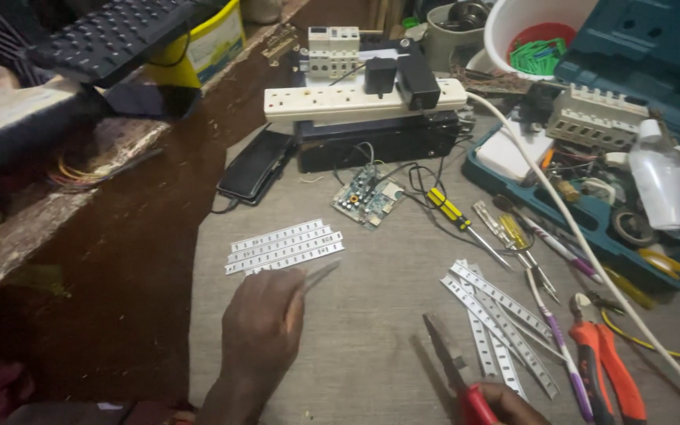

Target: The person uses red-handled pliers to cut small white plastic strips with holes into shorter segments. The person repeatedly picks up a strip, cuts it, and places the pieces on the table.

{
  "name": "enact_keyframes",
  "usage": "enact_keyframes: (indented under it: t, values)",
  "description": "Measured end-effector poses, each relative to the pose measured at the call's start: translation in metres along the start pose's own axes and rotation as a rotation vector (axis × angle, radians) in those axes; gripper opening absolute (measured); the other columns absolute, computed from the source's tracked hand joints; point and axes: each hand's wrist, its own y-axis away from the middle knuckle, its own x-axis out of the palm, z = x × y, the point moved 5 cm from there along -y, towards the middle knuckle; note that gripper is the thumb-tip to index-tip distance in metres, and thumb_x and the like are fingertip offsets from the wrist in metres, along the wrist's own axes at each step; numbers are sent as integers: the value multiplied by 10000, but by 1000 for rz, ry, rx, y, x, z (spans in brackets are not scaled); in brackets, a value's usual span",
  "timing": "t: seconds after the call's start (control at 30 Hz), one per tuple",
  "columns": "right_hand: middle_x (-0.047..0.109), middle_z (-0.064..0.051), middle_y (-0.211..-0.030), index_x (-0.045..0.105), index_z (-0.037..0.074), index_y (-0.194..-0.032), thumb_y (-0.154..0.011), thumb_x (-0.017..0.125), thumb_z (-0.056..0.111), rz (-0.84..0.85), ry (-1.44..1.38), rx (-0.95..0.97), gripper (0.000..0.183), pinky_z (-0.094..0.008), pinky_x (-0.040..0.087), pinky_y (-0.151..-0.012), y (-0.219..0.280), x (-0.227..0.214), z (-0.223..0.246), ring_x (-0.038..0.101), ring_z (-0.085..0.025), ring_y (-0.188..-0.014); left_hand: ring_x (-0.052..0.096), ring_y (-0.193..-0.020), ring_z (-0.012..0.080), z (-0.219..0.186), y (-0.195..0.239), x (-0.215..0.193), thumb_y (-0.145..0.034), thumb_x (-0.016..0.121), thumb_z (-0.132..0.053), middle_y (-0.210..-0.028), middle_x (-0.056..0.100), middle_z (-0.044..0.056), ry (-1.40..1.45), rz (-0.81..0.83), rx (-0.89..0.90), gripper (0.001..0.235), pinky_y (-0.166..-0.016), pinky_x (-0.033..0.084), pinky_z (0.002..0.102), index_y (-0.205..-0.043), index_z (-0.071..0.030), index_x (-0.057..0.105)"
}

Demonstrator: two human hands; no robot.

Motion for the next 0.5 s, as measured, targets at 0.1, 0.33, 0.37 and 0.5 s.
enact_keyframes:
  t: [0.1, 0.33, 0.37, 0.5]
  values:
    - [852, -147, -1274, 913, -59, -1183, -746, 882, 81, -13, 64, -90, 460, -315, 485, -975, 5, 2, 10, 814, -267, -1106, 623, -888, 306, -1, 11, -2, -895, 750, -59, -1052, 714, 92, -82, 221, 127, 289, -750, 487, 448, -1169, -126, 688]
    - [832, -452, -1086, 756, -157, -1356, -745, 737, 136, 131, -313, 196, 678, -490, 471, -825, -1, -12, 4, 753, -537, -882, 584, -874, 227, 12, 21, -5, -950, 718, -445, -972, 678, 1, 7, 386, -112, 349, -766, 464, 410, -1173, -182, 668]
    - [832, -452, -1086, 756, -157, -1356, -745, 737, 136, 135, -311, 197, 678, -490, 471, -825, -4, -16, 3, 753, -537, -882, 584, -874, 227, 12, 17, -1, -950, 718, -445, -972, 678, 1, 3, 385, -115, 349, -766, 464, 410, -1173, -182, 668]
    - [883, -273, -1136, 889, -108, -1258, -799, 736, 103, 26, -34, 130, 528, -422, 496, -848, 3, -4, 17, 792, -405, -917, 565, -996, 191, 18, 5, 15, -997, 699, -378, -1105, 660, -9, -108, 640, -337, 229, -885, 467, 379, -1173, -233, 717]
